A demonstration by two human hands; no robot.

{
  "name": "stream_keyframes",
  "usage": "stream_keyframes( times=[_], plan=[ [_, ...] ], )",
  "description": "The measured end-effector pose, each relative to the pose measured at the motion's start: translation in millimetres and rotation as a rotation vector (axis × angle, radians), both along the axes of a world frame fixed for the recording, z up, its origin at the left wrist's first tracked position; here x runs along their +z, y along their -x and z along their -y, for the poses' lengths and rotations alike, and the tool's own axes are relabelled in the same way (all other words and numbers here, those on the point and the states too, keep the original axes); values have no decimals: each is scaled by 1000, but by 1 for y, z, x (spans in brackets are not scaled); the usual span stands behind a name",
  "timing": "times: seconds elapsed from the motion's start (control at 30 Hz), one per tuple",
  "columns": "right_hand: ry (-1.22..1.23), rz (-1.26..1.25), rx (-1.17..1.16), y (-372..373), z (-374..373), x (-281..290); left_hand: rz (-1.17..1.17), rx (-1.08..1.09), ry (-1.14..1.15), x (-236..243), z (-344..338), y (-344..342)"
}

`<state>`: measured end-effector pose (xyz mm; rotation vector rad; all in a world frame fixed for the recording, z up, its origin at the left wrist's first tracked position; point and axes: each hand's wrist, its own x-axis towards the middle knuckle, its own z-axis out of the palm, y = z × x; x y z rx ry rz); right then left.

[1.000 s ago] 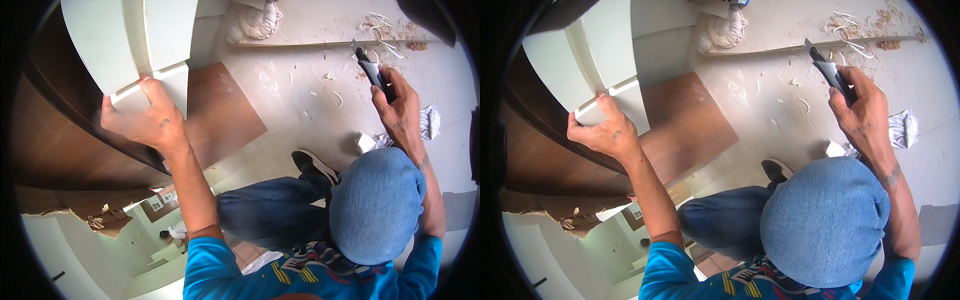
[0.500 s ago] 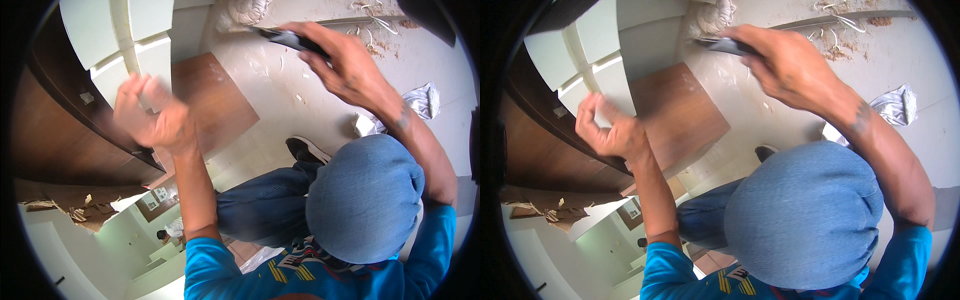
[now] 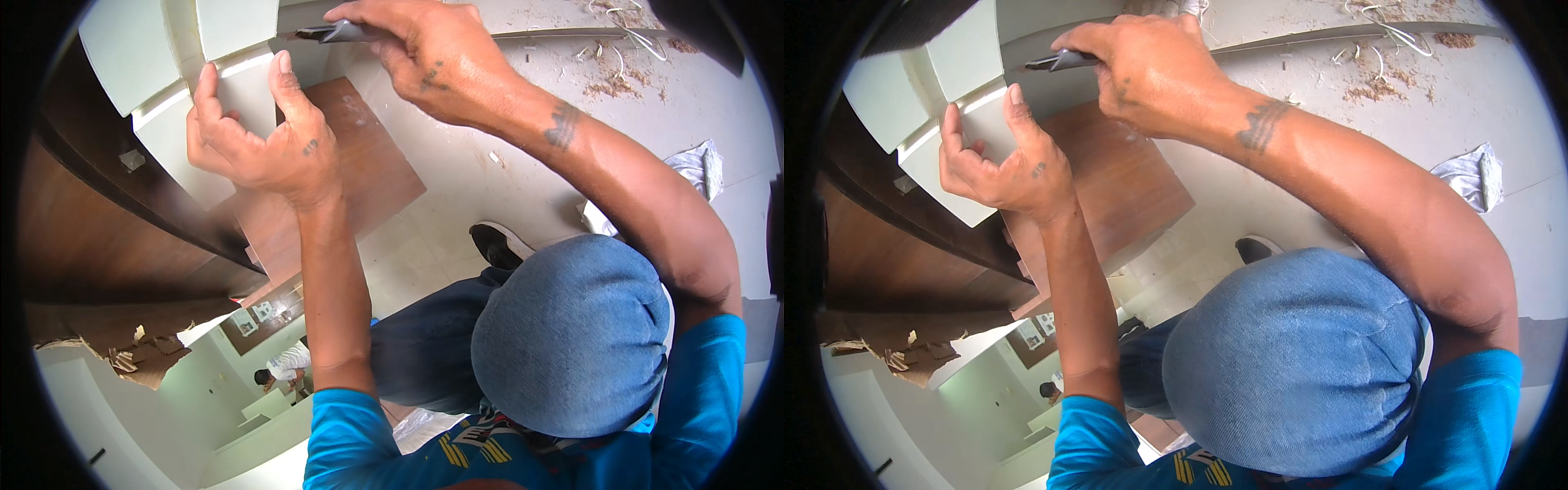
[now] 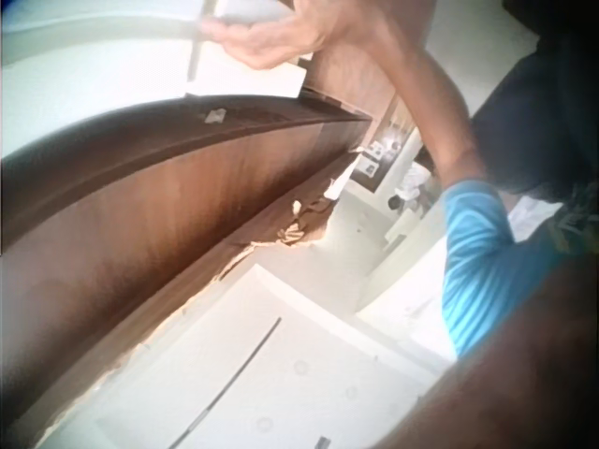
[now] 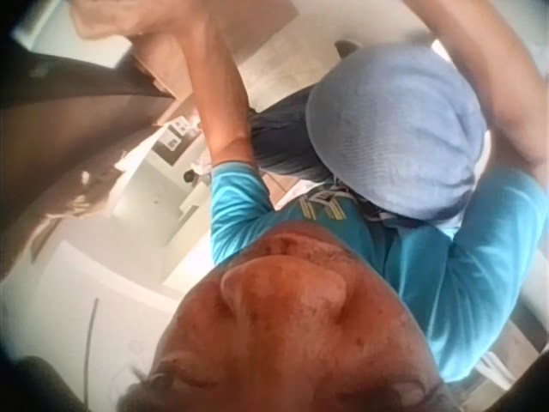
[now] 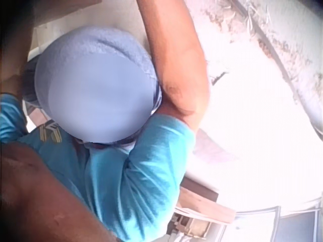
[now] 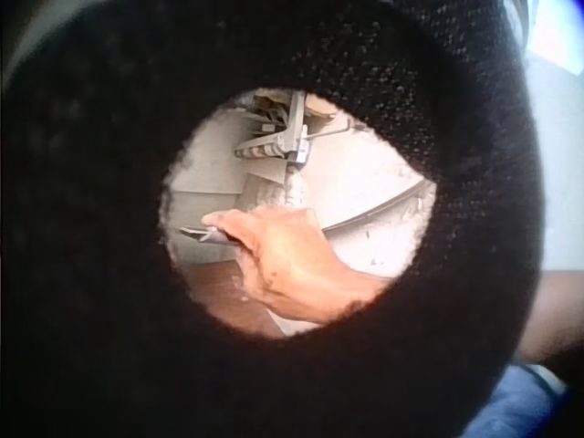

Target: The person uses a utility knife to trim and shape a white curved molding piece. They repeatedly score and remove small sections along the edge, adjusting the piece as needed.

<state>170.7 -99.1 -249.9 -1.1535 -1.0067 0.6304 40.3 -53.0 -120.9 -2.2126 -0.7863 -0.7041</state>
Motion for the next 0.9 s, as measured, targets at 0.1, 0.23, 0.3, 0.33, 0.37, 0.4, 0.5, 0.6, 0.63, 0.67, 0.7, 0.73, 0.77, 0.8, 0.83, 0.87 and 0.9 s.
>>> stream_keyframes(
  times=[0.1,0.23,0.3,0.33,0.37,0.4,0.5,0.6,0.63,0.67,0.7,0.73,0.77,0.8,0.83,0.87,0.9],
  plan=[
    [-48,-27,-53,12,-5,-2,-12,-9,-48,-2,-7,3],
    [-82,-58,-97,19,-10,-6,-23,7,-44,-3,-7,2],
    [-87,-62,-94,19,-11,-6,-36,2,-51,-3,-9,3],
    [-81,-62,-80,20,-11,-5,-34,5,-52,-3,-9,4],
    [-74,-63,-67,20,-10,-4,-31,7,-53,-3,-8,3],
    [-80,-54,-86,21,-11,-4,-28,9,-53,-3,-8,3],
    [-92,-29,-128,24,-12,-5,-30,13,-44,-1,-9,5],
    [-85,-7,-118,23,-13,-6,-50,-15,-36,1,-7,6],
    [-85,-6,-100,23,-14,-6,-54,-30,-47,1,-8,7],
    [-87,-6,-81,22,-15,-5,-59,-43,-60,3,-10,8],
    [-92,24,-104,21,-13,-3,-63,-57,-73,4,-12,9],
    [-96,54,-127,20,-11,-2,-61,-49,-74,4,-12,9],
    [-102,84,-152,18,-9,0,-57,-42,-76,3,-11,8],
    [-105,80,-137,17,-10,0,-53,-35,-78,3,-11,7],
    [-108,76,-122,17,-11,-1,-57,-30,-76,4,-11,7],
    [-110,74,-110,15,-12,0,-59,-28,-73,4,-11,7],
    [-99,77,-86,13,-12,0,-61,-26,-71,5,-11,8]
  ],
)
